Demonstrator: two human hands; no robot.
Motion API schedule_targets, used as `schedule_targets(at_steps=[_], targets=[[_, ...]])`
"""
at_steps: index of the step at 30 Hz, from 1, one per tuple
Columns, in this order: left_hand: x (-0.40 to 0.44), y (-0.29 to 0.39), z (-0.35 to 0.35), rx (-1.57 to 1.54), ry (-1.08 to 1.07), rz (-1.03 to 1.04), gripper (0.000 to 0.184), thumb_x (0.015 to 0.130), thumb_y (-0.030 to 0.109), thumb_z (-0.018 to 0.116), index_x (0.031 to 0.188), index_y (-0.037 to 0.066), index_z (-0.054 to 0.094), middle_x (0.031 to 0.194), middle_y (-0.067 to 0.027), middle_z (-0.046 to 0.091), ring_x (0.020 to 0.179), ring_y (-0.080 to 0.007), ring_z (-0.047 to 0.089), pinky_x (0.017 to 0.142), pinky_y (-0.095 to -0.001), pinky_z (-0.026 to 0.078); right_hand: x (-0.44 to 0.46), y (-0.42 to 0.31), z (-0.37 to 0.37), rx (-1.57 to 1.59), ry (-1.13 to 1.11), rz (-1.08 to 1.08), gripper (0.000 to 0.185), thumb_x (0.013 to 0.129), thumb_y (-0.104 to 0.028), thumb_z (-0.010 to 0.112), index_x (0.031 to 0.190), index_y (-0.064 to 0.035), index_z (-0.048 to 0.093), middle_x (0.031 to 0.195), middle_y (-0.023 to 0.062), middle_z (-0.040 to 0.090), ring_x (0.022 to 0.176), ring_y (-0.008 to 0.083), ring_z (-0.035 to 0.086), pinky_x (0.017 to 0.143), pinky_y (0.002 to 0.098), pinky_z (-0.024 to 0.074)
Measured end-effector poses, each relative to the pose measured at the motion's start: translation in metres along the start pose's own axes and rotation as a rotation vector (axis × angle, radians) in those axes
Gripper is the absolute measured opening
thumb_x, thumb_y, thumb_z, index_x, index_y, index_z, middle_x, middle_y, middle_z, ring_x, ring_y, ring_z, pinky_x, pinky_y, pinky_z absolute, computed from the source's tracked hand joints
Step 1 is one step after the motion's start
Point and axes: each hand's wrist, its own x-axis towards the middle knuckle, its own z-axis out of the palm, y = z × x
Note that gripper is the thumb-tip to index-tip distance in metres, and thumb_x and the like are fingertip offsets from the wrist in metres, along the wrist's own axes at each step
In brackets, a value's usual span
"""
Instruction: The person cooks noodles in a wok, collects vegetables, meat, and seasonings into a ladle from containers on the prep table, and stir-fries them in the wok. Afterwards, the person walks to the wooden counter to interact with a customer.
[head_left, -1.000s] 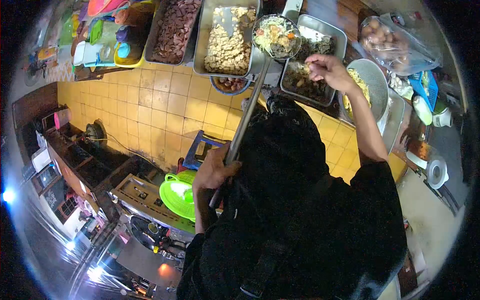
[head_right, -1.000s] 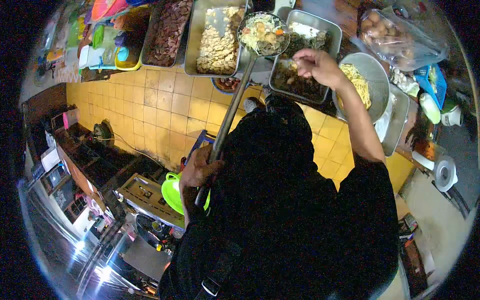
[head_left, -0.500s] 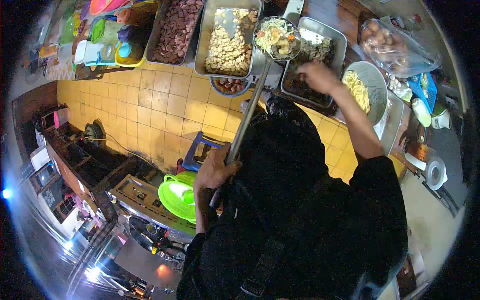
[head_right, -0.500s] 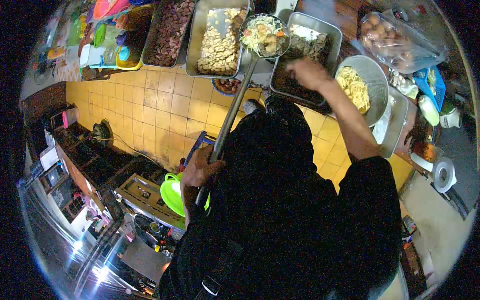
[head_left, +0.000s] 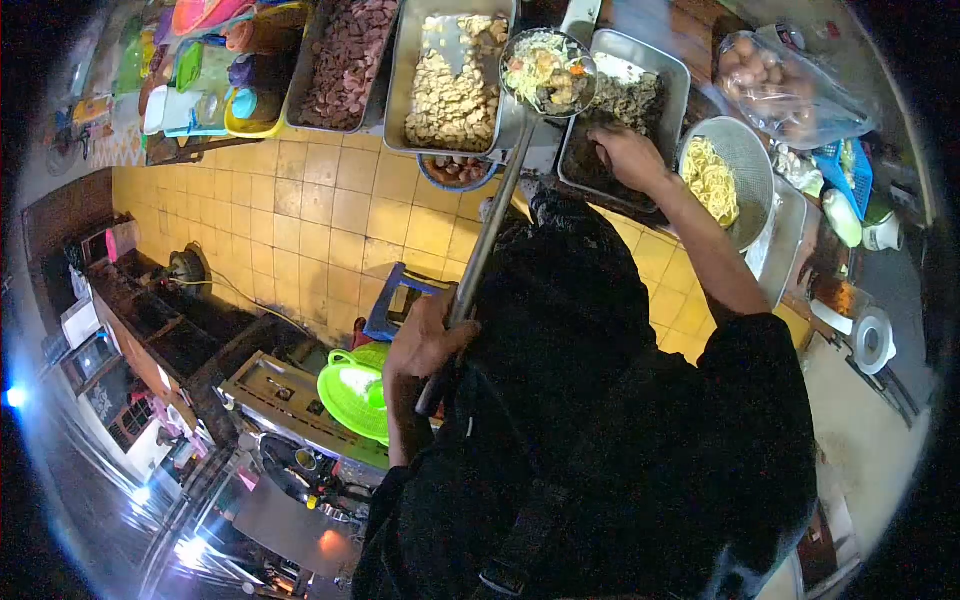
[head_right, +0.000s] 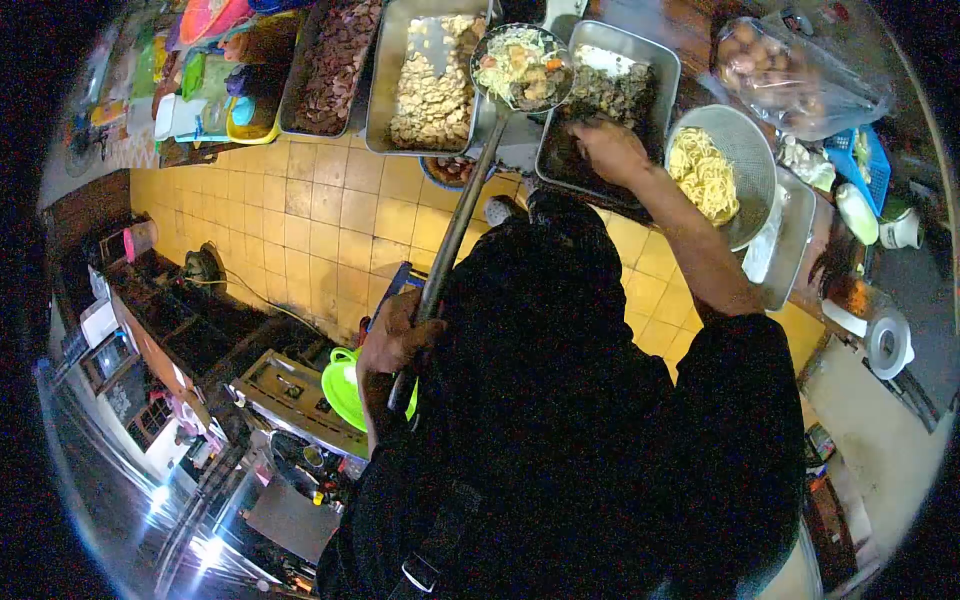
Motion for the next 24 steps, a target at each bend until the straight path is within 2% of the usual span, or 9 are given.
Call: schedule_targets(at_steps=[3, 9, 12, 14, 15, 17, 18, 20, 24], targets=[[0.003, -0.012, 0.000, 0.013, 0.005, -0.029, 0.025, 0.070, 0.021, 0.061, 0.082, 0.001, 0.053, 0.062, -0.0101, 0.052, 0.057, -0.0195, 0.052, 0.056, -0.0344, 0.040, 0.003, 0.002, 0.006, -0.028, -0.006, -0.012, 0.033, 0.079, -0.008, 0.054, 0.112, -0.0055, 0.056, 0.099, 0.0190, 0.058, 0.097, 0.0346, 0.055, 0.080, 0.0402, 0.0465], [0.001, -0.003, -0.003, 0.046, 0.016, 0.029, 0.027, 0.070, 0.022, 0.062, 0.082, 0.000, 0.053, 0.062, -0.0106, 0.052, 0.059, -0.0194, 0.052, 0.056, -0.0347, 0.040, 0.017, 0.019, 0.050, -0.060, 0.074, 0.149, 0.016, 0.082, -0.013, 0.050, 0.094, -0.0044, 0.056, 0.100, 0.0162, 0.057, 0.091, 0.0319, 0.057, 0.076, 0.0399, 0.0473], [0.003, -0.012, -0.002, 0.009, -0.015, 0.025, 0.027, 0.070, 0.022, 0.062, 0.084, 0.000, 0.053, 0.062, -0.0106, 0.052, 0.059, -0.0187, 0.051, 0.056, -0.0345, 0.040, 0.009, 0.019, 0.040, -0.251, 0.138, -0.062, 0.017, 0.086, -0.017, 0.045, 0.090, -0.0036, 0.053, 0.095, 0.0158, 0.059, 0.085, 0.0321, 0.058, 0.074, 0.0390, 0.0465], [0.002, -0.015, -0.003, 0.016, -0.024, 0.030, 0.027, 0.071, 0.021, 0.062, 0.085, 0.000, 0.054, 0.062, -0.0102, 0.052, 0.059, -0.0184, 0.051, 0.056, -0.0344, 0.040, 0.000, -0.009, 0.001, 0.069, -0.098, 0.249, 0.012, 0.086, -0.010, 0.048, 0.094, -0.0032, 0.052, 0.086, 0.0150, 0.060, 0.080, 0.0318, 0.059, 0.073, 0.0379, 0.0453], [0.001, -0.013, -0.002, 0.029, -0.016, 0.039, 0.026, 0.071, 0.021, 0.062, 0.085, 0.000, 0.054, 0.062, -0.0096, 0.051, 0.058, -0.0181, 0.050, 0.056, -0.0343, 0.040, -0.002, -0.004, 0.003, 0.074, -0.092, 0.257, 0.012, 0.086, -0.010, 0.048, 0.094, -0.0032, 0.052, 0.086, 0.0150, 0.060, 0.080, 0.0318, 0.059, 0.073, 0.0379, 0.0453], [0.001, -0.013, -0.002, 0.047, -0.012, 0.056, 0.025, 0.072, 0.020, 0.062, 0.085, 0.000, 0.054, 0.061, -0.0089, 0.051, 0.058, -0.0178, 0.050, 0.056, -0.0342, 0.040, -0.008, 0.007, 0.006, 0.192, 0.261, -0.032, 0.012, 0.085, 0.000, 0.050, 0.096, -0.0020, 0.051, 0.077, 0.0113, 0.059, 0.075, 0.0259, 0.060, 0.071, 0.0361, 0.0446], [0.001, -0.016, -0.001, 0.016, -0.023, 0.014, 0.025, 0.072, 0.019, 0.062, 0.085, 0.000, 0.054, 0.061, -0.0088, 0.050, 0.058, -0.0176, 0.050, 0.056, -0.0343, 0.040, -0.010, 0.014, 0.004, 0.192, 0.263, -0.028, 0.012, 0.085, 0.000, 0.050, 0.096, -0.0020, 0.051, 0.077, 0.0113, 0.059, 0.075, 0.0259, 0.060, 0.071, 0.0361, 0.0446], [0.001, -0.014, -0.001, -0.017, -0.033, -0.034, 0.024, 0.072, 0.019, 0.062, 0.085, 0.000, 0.054, 0.060, -0.0087, 0.050, 0.058, -0.0174, 0.049, 0.056, -0.0344, 0.040, -0.015, 0.017, -0.009, 0.593, 0.186, -0.072, 0.024, 0.078, 0.005, 0.054, 0.101, -0.0034, 0.053, 0.076, 0.0113, 0.060, 0.075, 0.0210, 0.061, 0.067, 0.0352, 0.0481], [-0.001, -0.003, -0.003, 0.043, -0.028, -0.054, 0.023, 0.072, 0.018, 0.062, 0.084, 0.000, 0.053, 0.061, -0.0086, 0.050, 0.058, -0.0173, 0.050, 0.056, -0.0341, 0.041, -0.029, -0.001, -0.043, 1.094, 0.100, 0.102, 0.013, 0.085, -0.003, 0.057, 0.097, -0.0032, 0.053, 0.093, 0.0066, 0.057, 0.083, 0.0136, 0.056, 0.069, 0.0292, 0.0520]])
